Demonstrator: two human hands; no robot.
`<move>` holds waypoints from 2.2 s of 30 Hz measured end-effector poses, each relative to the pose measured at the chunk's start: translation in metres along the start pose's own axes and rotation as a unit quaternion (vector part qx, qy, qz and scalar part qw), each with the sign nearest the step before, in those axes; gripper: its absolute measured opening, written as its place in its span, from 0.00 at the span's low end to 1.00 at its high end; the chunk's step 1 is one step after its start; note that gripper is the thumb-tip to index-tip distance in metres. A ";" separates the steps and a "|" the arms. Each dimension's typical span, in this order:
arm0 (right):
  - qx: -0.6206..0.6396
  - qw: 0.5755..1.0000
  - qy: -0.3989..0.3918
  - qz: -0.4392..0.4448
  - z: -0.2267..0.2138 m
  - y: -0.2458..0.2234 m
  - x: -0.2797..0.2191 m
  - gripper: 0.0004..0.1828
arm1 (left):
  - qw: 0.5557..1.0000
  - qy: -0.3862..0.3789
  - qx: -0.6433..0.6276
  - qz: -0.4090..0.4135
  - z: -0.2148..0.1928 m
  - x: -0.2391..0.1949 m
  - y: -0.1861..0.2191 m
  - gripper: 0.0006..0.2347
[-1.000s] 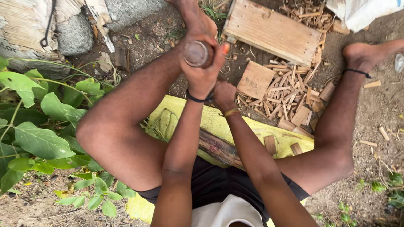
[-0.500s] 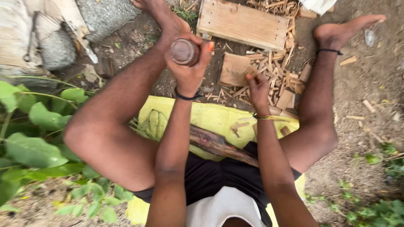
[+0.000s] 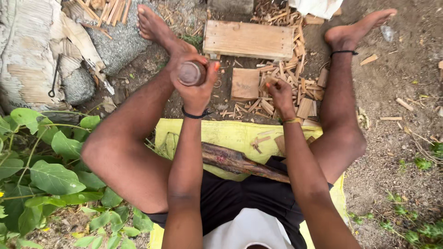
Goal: The person sits on the ground and uses a wooden mallet to strike a cylindrical tool, splitting small pieces of wood into smaller fragments. The person repeatedly picks up wood pieces, positions them, and strikes them to create wood chips.
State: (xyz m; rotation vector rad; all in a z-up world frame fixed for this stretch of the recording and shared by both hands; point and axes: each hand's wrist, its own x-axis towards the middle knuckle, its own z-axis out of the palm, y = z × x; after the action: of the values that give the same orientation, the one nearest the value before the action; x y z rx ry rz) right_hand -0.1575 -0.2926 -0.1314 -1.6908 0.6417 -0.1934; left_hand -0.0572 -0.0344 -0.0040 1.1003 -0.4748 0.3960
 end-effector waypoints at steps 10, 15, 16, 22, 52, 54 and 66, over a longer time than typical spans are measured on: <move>0.069 0.987 -0.020 -0.145 -0.039 -0.036 -0.039 0.11 | 0.951 -0.219 0.179 0.127 0.025 0.017 0.074 0.13; -0.104 0.936 0.036 -0.334 -0.046 -0.018 -0.072 0.21 | 0.953 -0.192 0.184 0.145 0.030 0.017 0.107 0.09; -0.124 0.934 0.038 -0.334 -0.046 -0.018 -0.075 0.25 | 0.957 -0.189 0.156 0.154 0.031 0.019 0.111 0.09; 0.092 0.983 -0.003 -0.161 -0.026 -0.011 -0.062 0.15 | 0.980 -0.159 -0.023 0.114 0.056 0.024 0.093 0.11; -0.327 0.907 -0.114 -0.239 0.029 -0.013 0.005 0.11 | 0.941 -0.243 0.195 0.131 0.077 0.023 0.035 0.16; -0.254 0.927 -0.095 -0.259 0.015 -0.017 -0.007 0.18 | 0.946 -0.237 0.182 0.124 0.077 0.027 0.029 0.15; -0.330 0.800 -0.499 0.036 -0.001 -0.001 -0.199 0.52 | 0.943 -0.295 0.115 0.106 0.104 0.015 -0.004 0.17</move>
State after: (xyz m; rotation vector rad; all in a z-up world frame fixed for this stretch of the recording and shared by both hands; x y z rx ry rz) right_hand -0.3231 -0.1914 -0.0870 -2.0859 -0.0750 1.0502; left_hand -0.0599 -0.1295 0.0397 1.4016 -1.1063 0.3096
